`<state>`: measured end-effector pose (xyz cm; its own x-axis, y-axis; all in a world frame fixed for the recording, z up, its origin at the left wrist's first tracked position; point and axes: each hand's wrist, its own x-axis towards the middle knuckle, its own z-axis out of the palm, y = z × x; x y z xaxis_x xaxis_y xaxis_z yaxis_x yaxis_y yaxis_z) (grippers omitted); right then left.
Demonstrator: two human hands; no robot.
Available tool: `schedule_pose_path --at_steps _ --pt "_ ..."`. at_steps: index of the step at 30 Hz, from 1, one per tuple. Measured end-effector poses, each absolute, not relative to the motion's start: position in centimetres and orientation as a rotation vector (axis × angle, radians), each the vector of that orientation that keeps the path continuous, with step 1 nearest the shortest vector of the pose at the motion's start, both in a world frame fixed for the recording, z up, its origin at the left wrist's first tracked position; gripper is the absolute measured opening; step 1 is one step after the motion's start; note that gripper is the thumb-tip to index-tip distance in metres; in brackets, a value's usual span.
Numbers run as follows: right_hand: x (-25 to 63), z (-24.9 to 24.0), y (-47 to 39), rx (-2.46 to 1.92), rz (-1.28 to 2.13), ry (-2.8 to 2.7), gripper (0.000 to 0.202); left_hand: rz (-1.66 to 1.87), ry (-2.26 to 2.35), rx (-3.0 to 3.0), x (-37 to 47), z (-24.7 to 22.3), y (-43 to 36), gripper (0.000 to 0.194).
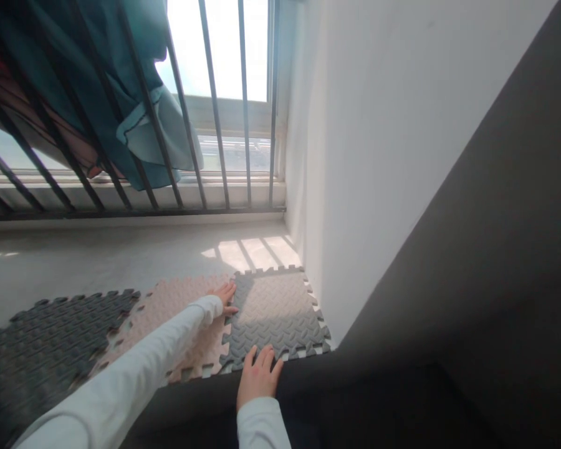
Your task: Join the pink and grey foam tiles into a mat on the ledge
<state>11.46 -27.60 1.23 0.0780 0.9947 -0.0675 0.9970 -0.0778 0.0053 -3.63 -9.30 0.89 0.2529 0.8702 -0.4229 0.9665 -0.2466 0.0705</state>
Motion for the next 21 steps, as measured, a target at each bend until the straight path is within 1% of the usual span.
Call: schedule_pose_path --at_steps 2,5,9,15,18,21 --pt "11.4 1.3 -27.8 2.262 -0.137 2.092 0.041 -0.455 1.632 2.227 -4.0 1.3 -10.2 0.093" --pt "11.4 1.5 -28.4 2.266 -0.205 2.068 0.046 -0.47 1.658 2.19 -4.6 1.4 -12.5 0.098" --pt "11.3 2.0 -29.1 2.241 -0.242 2.065 0.056 -0.425 1.659 2.143 -5.2 1.2 -14.9 0.096" --pt "10.3 2.4 -29.2 2.037 -0.387 2.225 0.071 -0.361 1.723 2.161 -5.2 0.6 -15.6 0.087" --pt "9.5 2.4 -29.1 1.984 -0.429 2.25 0.067 -0.331 1.742 2.17 -5.2 0.5 -15.7 0.084" --pt "8.8 2.4 -28.6 1.997 -0.428 2.222 0.054 -0.301 1.738 2.173 -4.9 0.6 -16.0 0.082"
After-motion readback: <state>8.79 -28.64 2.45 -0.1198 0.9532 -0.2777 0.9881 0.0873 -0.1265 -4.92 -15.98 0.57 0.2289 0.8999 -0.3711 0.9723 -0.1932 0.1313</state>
